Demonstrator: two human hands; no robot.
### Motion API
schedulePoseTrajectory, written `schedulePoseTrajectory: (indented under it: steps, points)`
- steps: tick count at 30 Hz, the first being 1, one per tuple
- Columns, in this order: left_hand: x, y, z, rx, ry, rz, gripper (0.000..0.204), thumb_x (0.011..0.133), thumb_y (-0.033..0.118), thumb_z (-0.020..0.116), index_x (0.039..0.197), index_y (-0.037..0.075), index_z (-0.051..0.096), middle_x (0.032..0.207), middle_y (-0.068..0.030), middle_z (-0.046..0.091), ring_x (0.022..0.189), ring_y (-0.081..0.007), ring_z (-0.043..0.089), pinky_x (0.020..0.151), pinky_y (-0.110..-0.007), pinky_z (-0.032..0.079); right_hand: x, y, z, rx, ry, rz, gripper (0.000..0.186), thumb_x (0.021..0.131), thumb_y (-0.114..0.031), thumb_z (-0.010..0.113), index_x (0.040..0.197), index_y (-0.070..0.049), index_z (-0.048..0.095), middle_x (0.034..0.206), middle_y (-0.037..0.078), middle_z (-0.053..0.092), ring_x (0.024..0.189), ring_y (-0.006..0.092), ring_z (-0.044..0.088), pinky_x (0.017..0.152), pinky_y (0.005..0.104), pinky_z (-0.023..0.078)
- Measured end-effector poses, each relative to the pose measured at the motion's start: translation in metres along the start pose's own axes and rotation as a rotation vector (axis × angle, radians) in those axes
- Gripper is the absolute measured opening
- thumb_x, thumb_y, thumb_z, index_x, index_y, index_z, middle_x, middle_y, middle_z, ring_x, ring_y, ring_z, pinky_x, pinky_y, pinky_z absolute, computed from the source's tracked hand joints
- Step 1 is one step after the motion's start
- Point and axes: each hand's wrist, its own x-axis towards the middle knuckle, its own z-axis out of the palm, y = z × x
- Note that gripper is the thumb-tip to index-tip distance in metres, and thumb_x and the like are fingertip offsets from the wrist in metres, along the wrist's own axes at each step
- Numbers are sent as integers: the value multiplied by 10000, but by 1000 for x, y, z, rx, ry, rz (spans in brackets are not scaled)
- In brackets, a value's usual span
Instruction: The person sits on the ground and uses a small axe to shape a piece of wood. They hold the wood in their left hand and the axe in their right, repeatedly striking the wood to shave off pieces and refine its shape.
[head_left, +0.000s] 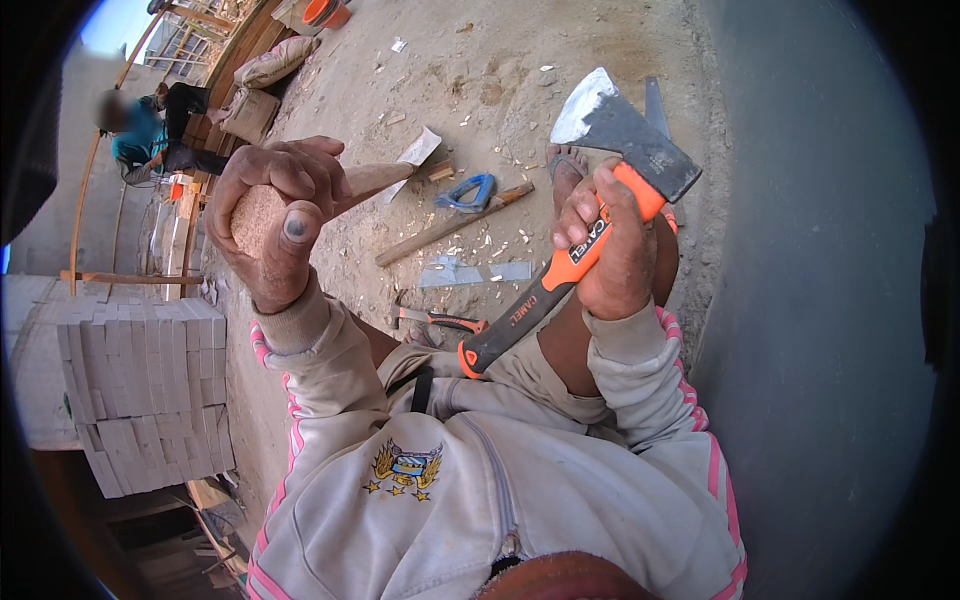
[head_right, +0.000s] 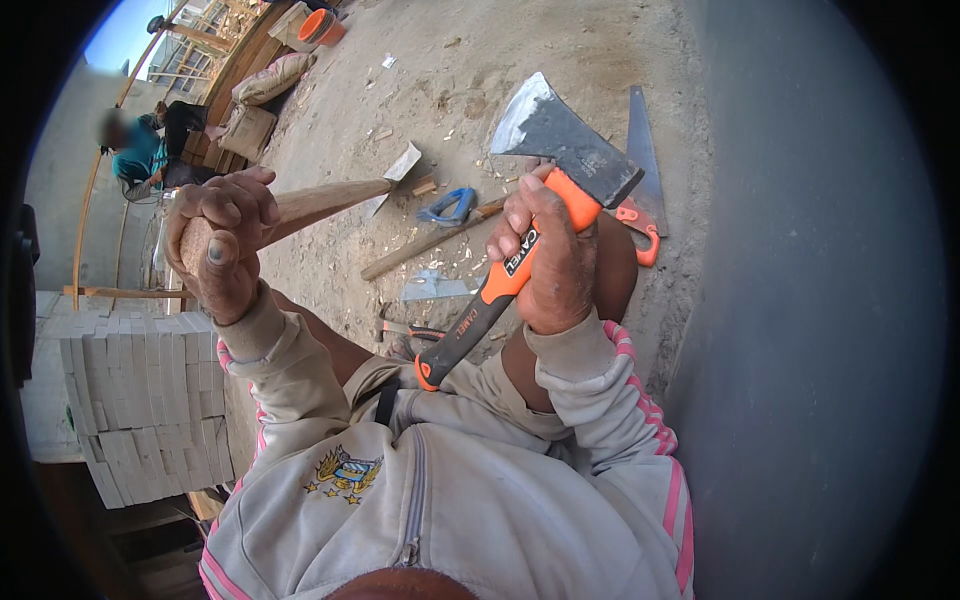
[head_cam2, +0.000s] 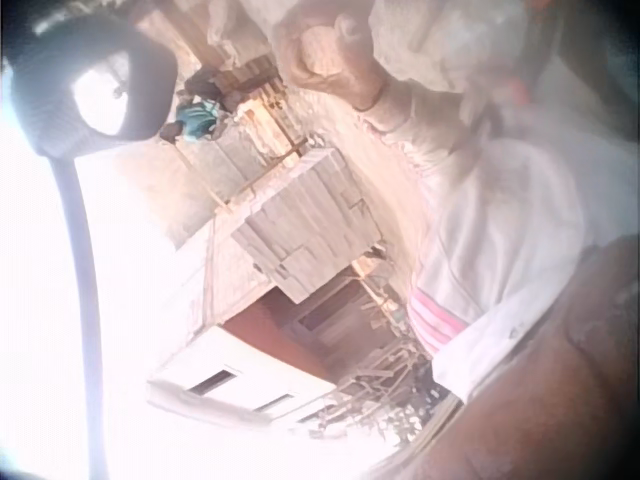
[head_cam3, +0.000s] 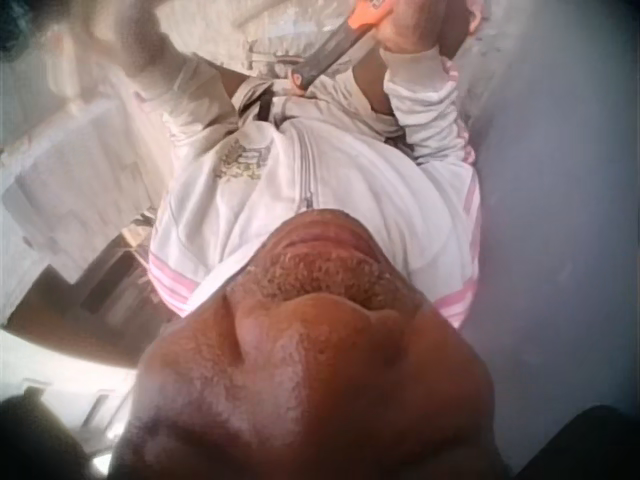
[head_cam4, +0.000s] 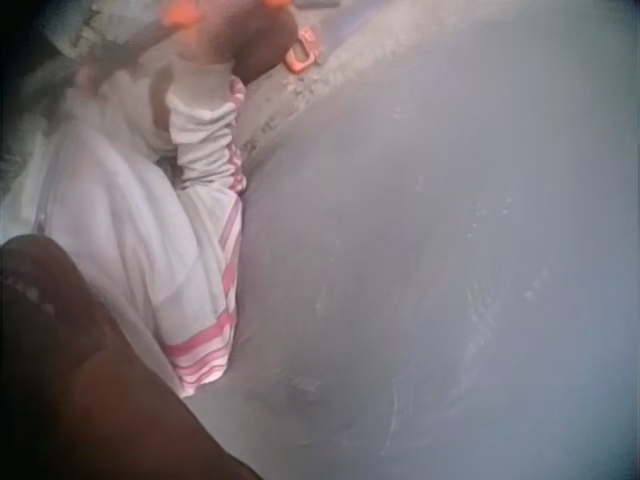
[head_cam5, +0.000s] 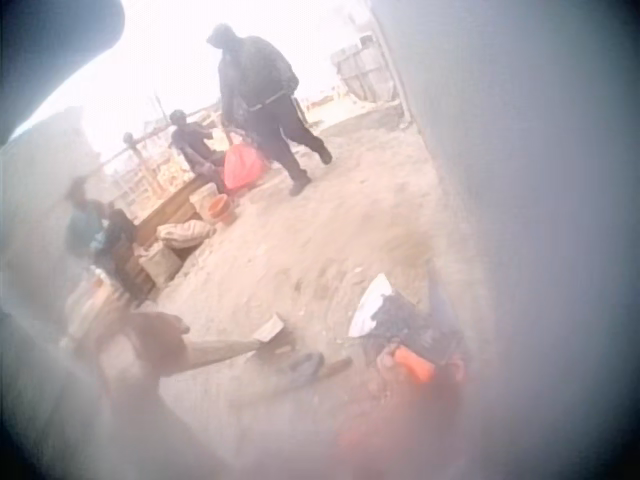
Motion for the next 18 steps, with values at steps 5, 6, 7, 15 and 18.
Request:
schedulePoseTrajectory:
  steps: [5, 6, 7, 15, 18]
  points:
    - [-9, 2, 9, -97, 36, -13, 472, 730, 426, 876, 793, 47, 601, 642, -59, 580, 632, -206, 627, 860, -491, 553, 1, -1, -4, -25, 28, -20, 141, 967, -241, 643, 968, -142, 543, 715, -20, 499, 563, 114, 504, 555, 311, 455]
    - [-14, 1, 17, -109, 23, 1, 463, 720, 404, 889, 792, 42, 610, 646, -59, 582, 639, -211, 635, 850, -488, 557, 2, -1, -4, -17, 28, -12, 154, 969, -252, 642, 946, -140, 539, 710, -21, 499, 565, 114, 506, 556, 314, 458]
    - [-18, 0, 25, -121, 9, 15, 454, 709, 382, 902, 792, 37, 618, 649, -60, 584, 646, -216, 644, 840, -486, 561, 2, -1, -5, -16, 23, -12, 155, 969, -252, 643, 945, -138, 541, 709, -21, 499, 566, 115, 507, 557, 314, 458]
    - [-17, -9, 14, -118, 38, 73, 420, 808, 393, 817, 858, 29, 615, 674, -65, 584, 639, -205, 620, 847, -494, 557, 6, 5, -3, -12, 38, 29, 157, 961, -251, 656, 935, -137, 552, 709, -11, 508, 571, 122, 509, 559, 318, 458]
    - [-22, -2, -31, -46, 58, 64, 372, 887, 397, 711, 911, 46, 589, 682, -74, 563, 666, -225, 612, 894, -533, 529, 4, 9, -1, -16, 16, 38, 156, 956, -248, 660, 939, -126, 565, 712, -9, 512, 568, 125, 507, 550, 318, 457]
